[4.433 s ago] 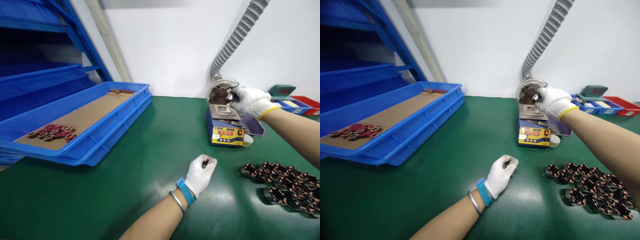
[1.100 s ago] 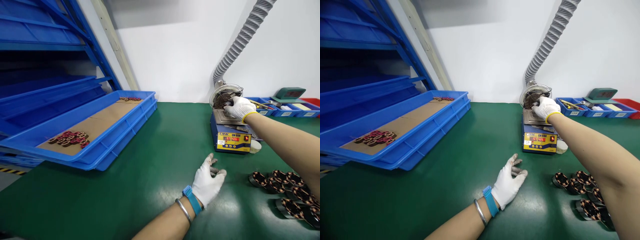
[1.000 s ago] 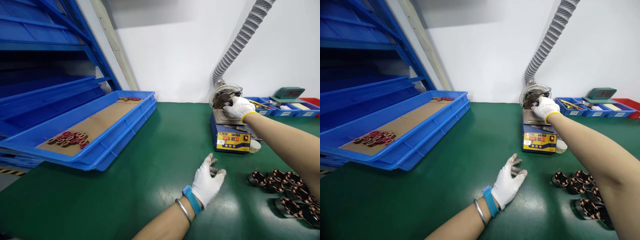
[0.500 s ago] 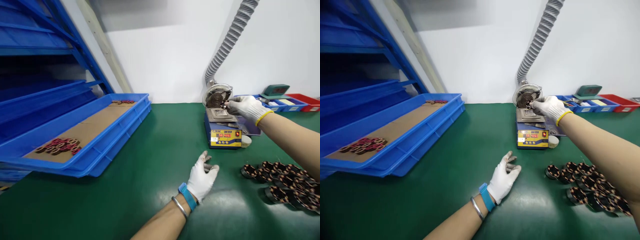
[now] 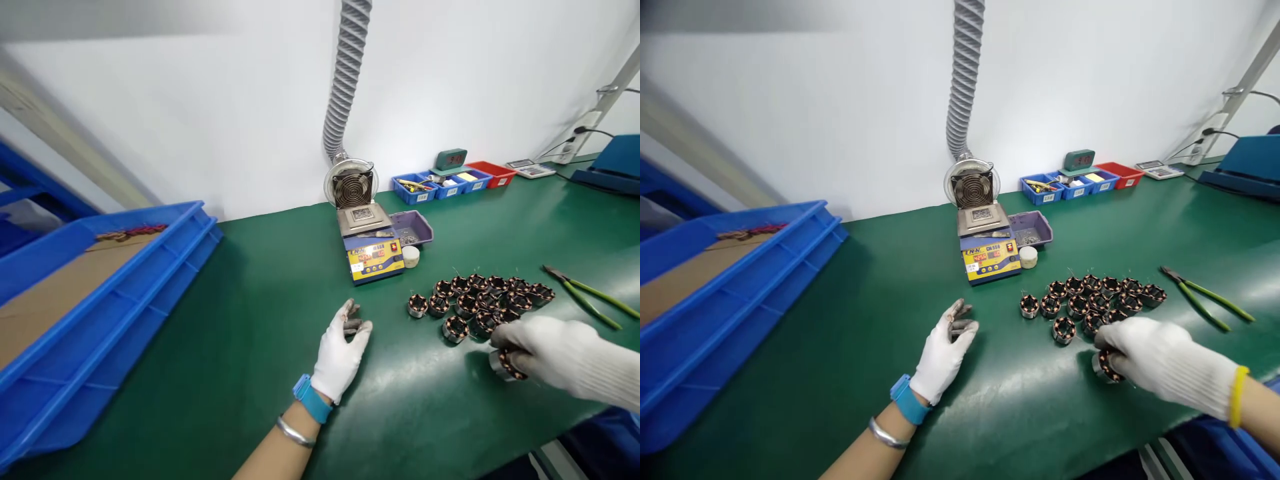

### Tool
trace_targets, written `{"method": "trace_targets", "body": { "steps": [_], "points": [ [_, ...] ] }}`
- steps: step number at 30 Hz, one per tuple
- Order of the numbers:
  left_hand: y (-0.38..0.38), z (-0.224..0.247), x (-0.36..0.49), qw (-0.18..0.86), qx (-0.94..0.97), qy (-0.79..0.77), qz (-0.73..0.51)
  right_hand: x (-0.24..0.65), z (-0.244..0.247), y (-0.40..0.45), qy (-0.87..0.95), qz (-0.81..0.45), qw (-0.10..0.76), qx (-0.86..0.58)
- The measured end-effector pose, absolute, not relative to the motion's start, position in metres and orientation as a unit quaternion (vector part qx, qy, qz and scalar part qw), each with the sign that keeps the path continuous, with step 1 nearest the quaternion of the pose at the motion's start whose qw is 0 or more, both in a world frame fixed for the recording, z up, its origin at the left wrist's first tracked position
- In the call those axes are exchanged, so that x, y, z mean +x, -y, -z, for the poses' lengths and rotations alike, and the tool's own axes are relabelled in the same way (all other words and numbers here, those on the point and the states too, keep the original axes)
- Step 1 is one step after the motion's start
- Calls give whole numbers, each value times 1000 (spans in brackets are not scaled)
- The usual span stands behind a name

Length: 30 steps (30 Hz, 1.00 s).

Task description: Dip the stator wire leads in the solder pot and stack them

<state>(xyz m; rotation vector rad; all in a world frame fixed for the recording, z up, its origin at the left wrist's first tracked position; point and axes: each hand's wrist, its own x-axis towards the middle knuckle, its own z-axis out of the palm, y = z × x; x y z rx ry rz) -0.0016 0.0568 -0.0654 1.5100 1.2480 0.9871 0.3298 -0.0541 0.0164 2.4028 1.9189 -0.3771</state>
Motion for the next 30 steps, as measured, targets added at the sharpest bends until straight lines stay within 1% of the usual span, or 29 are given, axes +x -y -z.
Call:
{"method": "trace_targets", "body": {
  "steps": [2,4,7,10,13,15,18,23,26,28,30],
  "points": [
    [-52,64,0,433,625,-512,-399,329,-3,56,-633,87,61,767],
    [-46,62,2,405,647,-513,-393,326,-6,50,-612,94,60,783],
    [-37,59,11,341,700,-521,-349,318,-29,26,-624,96,4,775],
    [-35,56,33,268,780,-501,-263,301,-45,-25,-684,23,-68,726],
    [-45,52,60,220,833,-469,-194,276,-39,-96,-737,-41,-107,667],
    [-54,50,74,205,847,-460,-174,260,-28,-139,-782,-70,-127,606],
    [-65,50,84,204,861,-436,-166,245,-13,-177,-817,-84,-130,556],
    [-72,56,81,232,866,-404,-184,251,-3,-186,-808,-49,-141,570],
    [-72,56,79,252,859,-400,-194,270,-11,-201,-764,9,-194,615],
    [-73,55,79,264,855,-398,-200,282,-21,-222,-721,50,-242,648],
    [-73,54,78,272,853,-394,-208,292,-35,-247,-689,80,-268,668]
  ]
}}
